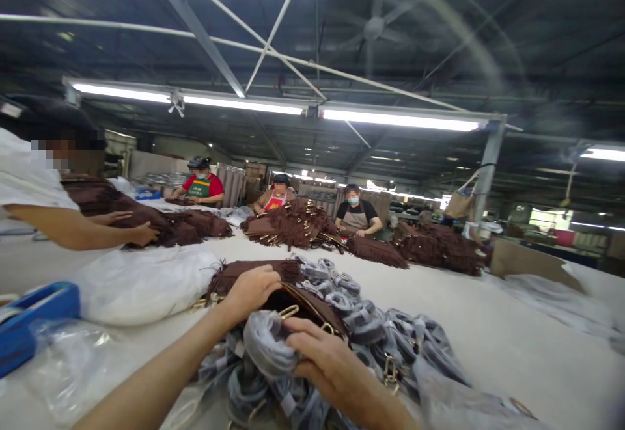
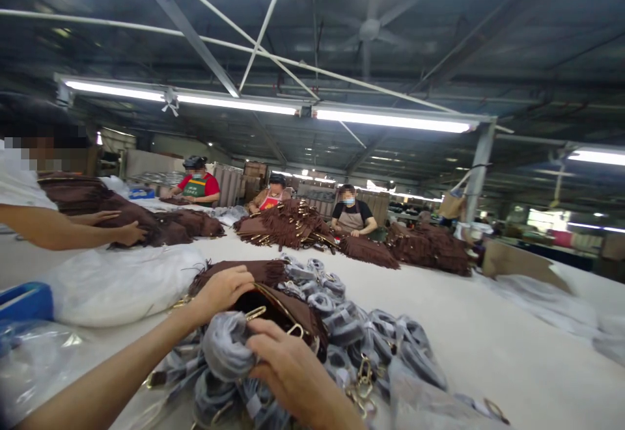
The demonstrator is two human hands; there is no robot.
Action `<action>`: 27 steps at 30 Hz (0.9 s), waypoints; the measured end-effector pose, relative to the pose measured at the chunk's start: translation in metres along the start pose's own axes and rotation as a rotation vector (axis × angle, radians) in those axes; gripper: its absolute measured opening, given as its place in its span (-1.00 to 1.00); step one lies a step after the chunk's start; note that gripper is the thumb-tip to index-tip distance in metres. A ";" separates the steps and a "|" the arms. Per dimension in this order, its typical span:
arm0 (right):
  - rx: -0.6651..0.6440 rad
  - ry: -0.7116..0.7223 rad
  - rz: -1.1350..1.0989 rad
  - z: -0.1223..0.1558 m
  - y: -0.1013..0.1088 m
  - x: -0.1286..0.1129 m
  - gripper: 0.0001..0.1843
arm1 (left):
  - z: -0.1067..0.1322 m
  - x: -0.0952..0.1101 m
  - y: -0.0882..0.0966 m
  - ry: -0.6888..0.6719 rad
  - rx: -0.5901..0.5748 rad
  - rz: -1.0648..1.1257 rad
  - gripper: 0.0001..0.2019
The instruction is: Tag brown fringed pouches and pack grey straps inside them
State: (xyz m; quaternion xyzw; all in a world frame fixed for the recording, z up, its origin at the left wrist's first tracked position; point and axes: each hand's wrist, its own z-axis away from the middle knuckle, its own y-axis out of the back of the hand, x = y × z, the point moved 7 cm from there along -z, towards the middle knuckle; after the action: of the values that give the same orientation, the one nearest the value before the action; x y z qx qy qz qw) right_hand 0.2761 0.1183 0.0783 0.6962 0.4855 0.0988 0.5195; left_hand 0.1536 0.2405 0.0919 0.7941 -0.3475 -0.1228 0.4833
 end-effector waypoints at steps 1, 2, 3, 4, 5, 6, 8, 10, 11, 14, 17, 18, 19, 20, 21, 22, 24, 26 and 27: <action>-0.042 -0.025 0.062 -0.003 -0.010 0.001 -0.85 | -0.005 0.007 0.008 -0.023 -0.003 -0.019 -0.74; -0.073 -0.050 0.127 -0.006 -0.019 0.004 -0.86 | -0.009 0.014 0.014 -0.043 -0.009 -0.036 -0.74; -0.104 -0.065 0.185 -0.009 -0.026 0.007 -0.87 | -0.012 0.020 0.020 -0.059 -0.016 -0.050 -0.74; -0.140 -0.064 0.229 -0.011 -0.033 0.010 -0.87 | -0.015 0.024 0.024 -0.072 -0.023 -0.059 -0.74; -0.179 -0.042 0.253 -0.013 -0.040 0.010 -0.86 | -0.016 0.026 0.028 -0.081 -0.029 -0.065 -0.75; -0.208 -0.013 0.259 -0.013 -0.045 0.010 -0.84 | -0.017 0.026 0.030 -0.087 -0.034 -0.066 -0.75; -0.234 0.024 0.252 -0.011 -0.051 0.010 -0.81 | -0.018 0.021 0.032 -0.092 -0.044 -0.052 -0.76; -0.215 -0.011 0.253 -0.009 -0.051 0.017 -0.79 | -0.016 0.014 0.029 -0.101 -0.060 -0.016 -0.75; -0.191 -0.054 0.262 -0.008 -0.048 0.023 -0.79 | -0.014 0.010 0.026 -0.109 -0.071 0.009 -0.74; -0.050 -0.245 0.346 -0.007 -0.032 0.049 -0.79 | -0.006 0.006 0.019 -0.133 -0.100 0.086 -0.71; 0.031 -0.354 0.521 -0.009 -0.020 0.065 -0.76 | -0.002 0.009 0.018 -0.125 -0.098 0.132 -0.69; -0.007 -0.338 0.563 -0.011 -0.022 0.066 -0.77 | -0.001 0.010 0.018 -0.121 -0.097 0.141 -0.69; -0.063 -0.306 0.585 -0.015 -0.027 0.066 -0.80 | -0.001 0.013 0.018 -0.121 -0.102 0.148 -0.69; -0.117 -0.277 0.590 -0.019 -0.031 0.065 -0.83 | -0.002 0.016 0.017 -0.125 -0.113 0.153 -0.69; -0.156 -0.262 0.584 -0.024 -0.035 0.065 -0.85 | -0.003 0.020 0.016 -0.133 -0.128 0.158 -0.70; -0.164 -0.272 0.576 -0.029 -0.038 0.066 -0.84 | -0.004 0.024 0.014 -0.141 -0.144 0.161 -0.70; -0.103 -0.349 0.573 -0.042 -0.038 0.071 -0.75 | -0.004 0.030 0.008 -0.145 -0.167 0.163 -0.71; -0.033 -0.410 0.555 -0.052 -0.042 0.075 -0.65 | -0.001 0.032 0.000 -0.132 -0.179 0.156 -0.72; -0.014 -0.416 0.526 -0.055 -0.046 0.074 -0.62 | 0.002 0.032 -0.005 -0.123 -0.188 0.150 -0.73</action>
State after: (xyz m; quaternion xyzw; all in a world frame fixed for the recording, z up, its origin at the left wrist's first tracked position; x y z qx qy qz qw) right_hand 0.2523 0.2100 0.0371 0.7994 0.1719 0.0887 0.5688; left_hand 0.1778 0.2191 0.0906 0.7080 -0.4217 -0.1668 0.5413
